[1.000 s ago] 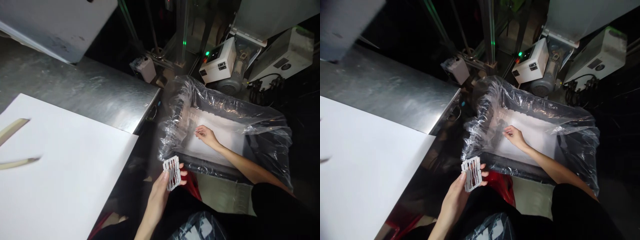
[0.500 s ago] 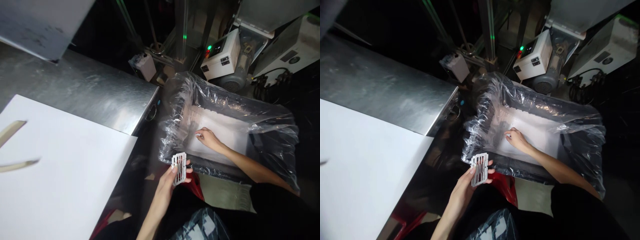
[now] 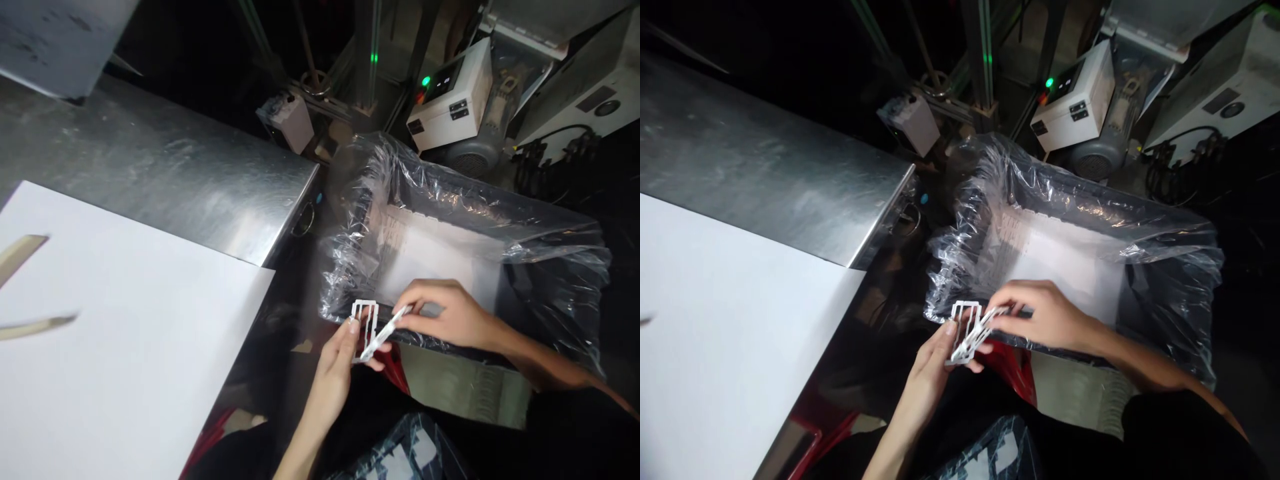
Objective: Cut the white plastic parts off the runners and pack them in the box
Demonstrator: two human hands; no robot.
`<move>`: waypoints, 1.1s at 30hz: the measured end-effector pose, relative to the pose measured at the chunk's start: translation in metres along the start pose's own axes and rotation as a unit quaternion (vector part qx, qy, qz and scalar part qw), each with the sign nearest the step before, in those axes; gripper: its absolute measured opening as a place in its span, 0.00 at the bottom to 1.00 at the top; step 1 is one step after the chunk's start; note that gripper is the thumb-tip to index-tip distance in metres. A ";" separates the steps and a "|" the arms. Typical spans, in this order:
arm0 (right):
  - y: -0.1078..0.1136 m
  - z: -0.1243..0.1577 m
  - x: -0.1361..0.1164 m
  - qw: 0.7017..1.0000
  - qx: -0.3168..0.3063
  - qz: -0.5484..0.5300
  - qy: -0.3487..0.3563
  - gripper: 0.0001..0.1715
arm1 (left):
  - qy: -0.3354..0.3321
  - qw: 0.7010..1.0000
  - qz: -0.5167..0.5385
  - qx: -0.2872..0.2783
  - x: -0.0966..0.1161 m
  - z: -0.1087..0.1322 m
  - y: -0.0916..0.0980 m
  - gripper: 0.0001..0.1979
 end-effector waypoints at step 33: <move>-0.026 0.095 0.250 0.823 0.196 -0.177 -0.503 0.16 | -0.090 0.952 -0.291 0.027 0.013 0.019 0.019 0.20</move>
Point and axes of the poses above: each hand's wrist, its own z-axis away from the middle knuckle, its own y-axis out of the back of the hand, x = y × z, the point moved 5 cm from there along -z, towards the middle knuckle, and after that the axes turned 11 degrees about y, right-handed, at the moved point
